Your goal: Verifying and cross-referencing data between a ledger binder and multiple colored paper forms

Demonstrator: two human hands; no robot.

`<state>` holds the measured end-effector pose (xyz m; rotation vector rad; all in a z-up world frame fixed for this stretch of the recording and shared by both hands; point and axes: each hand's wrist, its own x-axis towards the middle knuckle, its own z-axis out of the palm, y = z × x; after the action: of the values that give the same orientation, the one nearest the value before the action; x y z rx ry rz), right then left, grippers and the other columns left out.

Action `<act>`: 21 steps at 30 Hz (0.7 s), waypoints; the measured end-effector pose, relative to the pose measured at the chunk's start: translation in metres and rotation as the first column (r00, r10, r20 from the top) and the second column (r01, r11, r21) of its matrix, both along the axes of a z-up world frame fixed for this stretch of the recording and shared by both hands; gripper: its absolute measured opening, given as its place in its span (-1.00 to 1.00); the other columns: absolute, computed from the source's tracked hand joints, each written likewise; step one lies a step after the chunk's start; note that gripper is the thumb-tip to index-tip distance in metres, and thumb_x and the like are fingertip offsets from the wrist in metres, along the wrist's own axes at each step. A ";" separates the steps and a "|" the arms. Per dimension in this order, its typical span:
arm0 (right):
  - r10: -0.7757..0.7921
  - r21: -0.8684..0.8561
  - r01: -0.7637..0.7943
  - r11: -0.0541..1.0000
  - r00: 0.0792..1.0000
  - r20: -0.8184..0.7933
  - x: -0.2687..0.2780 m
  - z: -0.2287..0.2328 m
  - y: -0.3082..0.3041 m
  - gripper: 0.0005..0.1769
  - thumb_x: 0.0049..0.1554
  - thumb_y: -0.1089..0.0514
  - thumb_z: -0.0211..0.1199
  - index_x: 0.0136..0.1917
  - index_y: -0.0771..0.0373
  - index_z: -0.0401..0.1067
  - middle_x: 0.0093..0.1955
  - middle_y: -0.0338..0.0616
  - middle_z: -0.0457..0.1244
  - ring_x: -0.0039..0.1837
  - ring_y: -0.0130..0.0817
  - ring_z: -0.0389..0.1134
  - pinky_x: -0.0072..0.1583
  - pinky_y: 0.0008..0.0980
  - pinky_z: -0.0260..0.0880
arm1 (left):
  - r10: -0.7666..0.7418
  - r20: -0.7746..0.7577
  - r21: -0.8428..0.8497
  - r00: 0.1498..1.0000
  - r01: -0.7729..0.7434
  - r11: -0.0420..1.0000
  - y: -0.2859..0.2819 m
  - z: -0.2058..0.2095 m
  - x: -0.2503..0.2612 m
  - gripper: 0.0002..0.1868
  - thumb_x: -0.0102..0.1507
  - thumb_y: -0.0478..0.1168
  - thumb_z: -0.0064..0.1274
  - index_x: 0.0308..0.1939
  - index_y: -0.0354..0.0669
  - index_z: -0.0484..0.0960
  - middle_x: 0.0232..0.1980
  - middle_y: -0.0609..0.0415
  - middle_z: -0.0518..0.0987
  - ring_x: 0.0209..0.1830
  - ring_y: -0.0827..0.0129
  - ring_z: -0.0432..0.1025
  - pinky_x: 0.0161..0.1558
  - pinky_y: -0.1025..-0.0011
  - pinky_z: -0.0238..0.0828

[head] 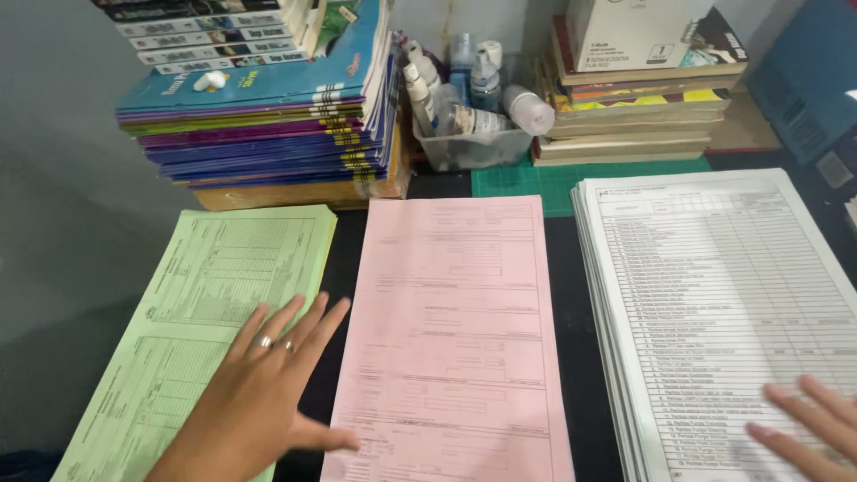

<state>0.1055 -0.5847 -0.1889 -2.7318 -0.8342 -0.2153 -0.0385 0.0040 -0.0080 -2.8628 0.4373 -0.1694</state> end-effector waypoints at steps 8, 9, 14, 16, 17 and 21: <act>0.334 0.004 -0.348 0.938 0.902 0.275 -0.044 0.115 0.140 -0.63 -0.03 -0.14 -0.06 0.00 -0.11 0.40 0.12 -0.42 0.26 0.21 -0.38 0.26 0.25 -0.23 0.25 | 0.086 0.610 -0.186 0.787 0.038 0.982 -0.052 -0.074 -0.074 -0.83 0.18 0.08 -0.17 -0.21 0.36 0.49 -0.11 0.49 0.51 -0.07 0.56 0.36 -0.04 0.32 0.28; 0.312 0.048 -0.340 0.939 0.904 0.293 -0.045 0.121 0.146 -0.61 -0.02 -0.15 -0.09 -0.01 -0.09 0.40 0.11 -0.38 0.27 0.19 -0.36 0.28 0.24 -0.26 0.26 | 0.096 0.610 -0.189 0.787 0.027 0.982 -0.058 -0.070 -0.074 -0.85 0.19 0.04 -0.18 -0.20 0.39 0.47 -0.14 0.57 0.50 -0.13 0.62 0.36 -0.06 0.38 0.22; 0.285 0.014 -0.295 0.955 0.932 0.222 -0.048 0.132 0.145 -0.50 -0.10 -0.29 -0.07 0.04 -0.14 0.38 0.16 -0.44 0.24 0.26 -0.37 0.22 0.30 -0.25 0.19 | -0.118 0.604 -0.007 0.788 0.153 0.988 -0.055 -0.021 -0.063 -0.85 0.21 -0.13 -0.18 -0.20 0.13 0.49 -0.17 0.29 0.53 -0.23 0.45 0.39 -0.29 0.46 0.39; 0.398 -0.056 -0.397 0.916 0.886 0.240 -0.039 0.123 0.135 -0.46 -0.12 -0.30 0.00 0.10 -0.12 0.33 0.21 -0.43 0.20 0.27 -0.41 0.20 0.29 -0.33 0.17 | 0.029 0.445 -0.184 0.895 0.060 0.981 -0.056 -0.011 -0.072 -0.70 0.23 -0.04 -0.34 -0.14 0.02 0.50 -0.10 0.22 0.54 -0.33 0.53 0.48 -0.11 0.39 0.33; 0.406 -0.057 -0.405 0.913 0.883 0.236 -0.040 0.123 0.136 -0.46 -0.12 -0.30 0.00 0.10 -0.12 0.33 0.21 -0.43 0.20 0.27 -0.41 0.20 0.29 -0.33 0.17 | 0.038 0.442 -0.187 0.896 0.051 0.981 -0.052 -0.008 -0.073 -0.70 0.23 -0.04 -0.34 -0.14 0.02 0.50 -0.10 0.22 0.54 -0.33 0.53 0.48 -0.11 0.39 0.33; 0.388 0.020 -0.407 0.913 0.885 0.257 -0.038 0.122 0.139 -0.51 -0.08 -0.29 -0.07 0.03 -0.08 0.36 0.17 -0.36 0.23 0.24 -0.38 0.24 0.28 -0.29 0.21 | 0.042 0.419 -0.297 0.907 0.093 0.950 -0.041 0.001 -0.076 -0.59 0.18 0.08 -0.26 -0.23 -0.10 0.56 -0.19 0.11 0.56 -0.51 0.48 0.46 -0.19 0.36 0.39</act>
<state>0.0671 -0.4456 -0.0672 -2.4239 -1.4030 -0.4961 -0.1143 -0.0368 -0.0066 -2.9926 0.3859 -0.9205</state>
